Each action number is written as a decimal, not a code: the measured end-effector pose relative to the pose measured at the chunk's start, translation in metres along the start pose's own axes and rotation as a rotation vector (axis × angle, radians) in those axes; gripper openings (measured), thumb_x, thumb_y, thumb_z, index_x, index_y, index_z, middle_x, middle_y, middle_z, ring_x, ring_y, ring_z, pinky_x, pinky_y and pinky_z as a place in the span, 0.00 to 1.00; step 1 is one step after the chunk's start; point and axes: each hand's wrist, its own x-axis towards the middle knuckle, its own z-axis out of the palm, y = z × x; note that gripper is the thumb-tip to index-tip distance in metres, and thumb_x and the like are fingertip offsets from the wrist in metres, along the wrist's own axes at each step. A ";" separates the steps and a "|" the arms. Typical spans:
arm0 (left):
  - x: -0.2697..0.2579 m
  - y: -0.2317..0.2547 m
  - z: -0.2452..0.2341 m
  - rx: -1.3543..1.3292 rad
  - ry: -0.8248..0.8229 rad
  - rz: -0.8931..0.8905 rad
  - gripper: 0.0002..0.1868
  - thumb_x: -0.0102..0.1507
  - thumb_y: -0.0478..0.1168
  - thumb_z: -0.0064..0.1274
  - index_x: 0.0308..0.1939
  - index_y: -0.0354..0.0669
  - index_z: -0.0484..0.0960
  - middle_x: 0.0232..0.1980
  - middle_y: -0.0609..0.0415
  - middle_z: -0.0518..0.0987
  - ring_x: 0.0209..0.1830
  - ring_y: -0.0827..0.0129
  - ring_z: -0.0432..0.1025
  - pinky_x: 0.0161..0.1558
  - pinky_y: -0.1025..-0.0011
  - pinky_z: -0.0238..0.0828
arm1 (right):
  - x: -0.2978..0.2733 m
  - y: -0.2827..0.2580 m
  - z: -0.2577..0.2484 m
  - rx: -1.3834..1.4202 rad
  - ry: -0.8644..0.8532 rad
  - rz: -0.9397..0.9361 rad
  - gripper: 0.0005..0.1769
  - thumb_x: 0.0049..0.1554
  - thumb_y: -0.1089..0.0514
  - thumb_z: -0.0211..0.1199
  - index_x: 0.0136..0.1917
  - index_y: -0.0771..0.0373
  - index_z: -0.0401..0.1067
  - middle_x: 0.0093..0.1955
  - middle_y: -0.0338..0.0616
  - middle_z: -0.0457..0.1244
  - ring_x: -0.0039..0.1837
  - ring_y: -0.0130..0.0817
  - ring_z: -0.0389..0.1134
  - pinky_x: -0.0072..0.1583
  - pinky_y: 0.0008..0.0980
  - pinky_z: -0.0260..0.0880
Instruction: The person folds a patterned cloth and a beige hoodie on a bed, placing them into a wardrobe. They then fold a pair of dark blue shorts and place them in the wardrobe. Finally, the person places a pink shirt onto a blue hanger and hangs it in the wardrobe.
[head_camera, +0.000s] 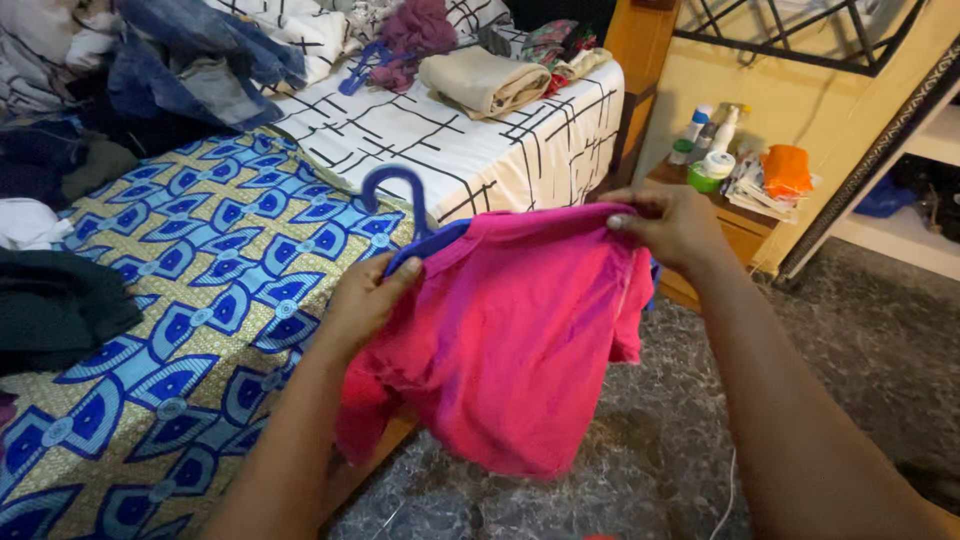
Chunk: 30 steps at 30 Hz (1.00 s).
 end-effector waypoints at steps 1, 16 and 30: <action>0.002 0.010 -0.007 0.091 -0.005 -0.024 0.25 0.66 0.60 0.51 0.40 0.40 0.85 0.30 0.60 0.77 0.30 0.77 0.67 0.35 0.73 0.65 | 0.001 0.001 -0.002 0.008 0.009 0.052 0.19 0.51 0.65 0.73 0.57 0.56 0.81 0.45 0.38 0.72 0.47 0.25 0.70 0.52 0.28 0.72; 0.025 0.043 0.006 0.525 -0.139 0.006 0.22 0.62 0.60 0.54 0.39 0.46 0.86 0.27 0.49 0.81 0.29 0.57 0.78 0.34 0.60 0.70 | -0.012 0.054 0.011 -0.189 0.158 0.003 0.29 0.45 0.53 0.73 0.61 0.59 0.77 0.58 0.47 0.71 0.59 0.41 0.73 0.61 0.38 0.72; 0.103 0.071 0.104 0.196 -0.519 0.396 0.20 0.56 0.55 0.64 0.42 0.45 0.89 0.38 0.53 0.86 0.39 0.67 0.79 0.42 0.67 0.75 | -0.048 -0.018 0.012 -0.071 -0.117 0.118 0.33 0.63 0.37 0.59 0.33 0.70 0.70 0.27 0.37 0.54 0.34 0.24 0.53 0.36 0.35 0.57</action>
